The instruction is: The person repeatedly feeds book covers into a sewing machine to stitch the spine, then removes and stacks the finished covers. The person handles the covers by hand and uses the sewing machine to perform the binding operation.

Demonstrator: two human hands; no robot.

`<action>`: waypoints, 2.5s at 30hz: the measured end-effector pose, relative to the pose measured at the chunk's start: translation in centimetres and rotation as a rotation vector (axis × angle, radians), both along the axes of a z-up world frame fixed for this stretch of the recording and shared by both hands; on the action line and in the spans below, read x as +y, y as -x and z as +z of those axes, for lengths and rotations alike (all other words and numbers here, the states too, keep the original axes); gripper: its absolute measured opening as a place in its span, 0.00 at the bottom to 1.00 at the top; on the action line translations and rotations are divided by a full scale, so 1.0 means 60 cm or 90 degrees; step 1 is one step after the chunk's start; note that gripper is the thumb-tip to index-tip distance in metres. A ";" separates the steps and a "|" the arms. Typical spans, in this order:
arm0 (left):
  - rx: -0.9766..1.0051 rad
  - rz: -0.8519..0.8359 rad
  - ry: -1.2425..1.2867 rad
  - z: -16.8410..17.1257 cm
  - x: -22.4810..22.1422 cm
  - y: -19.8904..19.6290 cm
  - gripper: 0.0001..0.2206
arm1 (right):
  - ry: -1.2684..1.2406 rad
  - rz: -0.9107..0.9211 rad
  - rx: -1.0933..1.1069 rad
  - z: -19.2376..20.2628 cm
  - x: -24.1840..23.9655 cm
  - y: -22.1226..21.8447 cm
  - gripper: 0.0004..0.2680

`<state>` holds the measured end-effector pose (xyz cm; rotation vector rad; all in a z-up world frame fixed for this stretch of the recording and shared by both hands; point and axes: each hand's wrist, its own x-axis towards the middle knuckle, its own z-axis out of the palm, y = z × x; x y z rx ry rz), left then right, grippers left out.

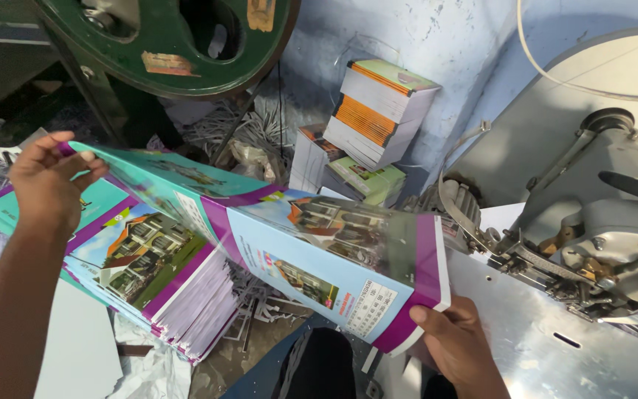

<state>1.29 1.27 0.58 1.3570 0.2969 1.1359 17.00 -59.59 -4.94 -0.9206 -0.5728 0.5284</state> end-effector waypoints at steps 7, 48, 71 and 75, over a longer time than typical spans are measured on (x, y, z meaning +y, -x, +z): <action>0.019 0.046 -0.035 0.054 0.028 -0.043 0.13 | -0.063 -0.008 -0.032 -0.012 0.041 -0.056 0.11; 0.324 -0.160 -0.088 -0.050 -0.018 -0.348 0.18 | 1.009 -0.612 -0.211 0.061 -0.031 -0.046 0.20; 0.410 -0.340 0.032 -0.055 -0.213 -0.364 0.13 | 1.081 -0.684 -0.113 0.038 -0.235 -0.041 0.22; 0.396 -0.366 0.079 -0.059 -0.238 -0.361 0.13 | 1.094 -0.700 -0.147 0.030 -0.261 -0.042 0.22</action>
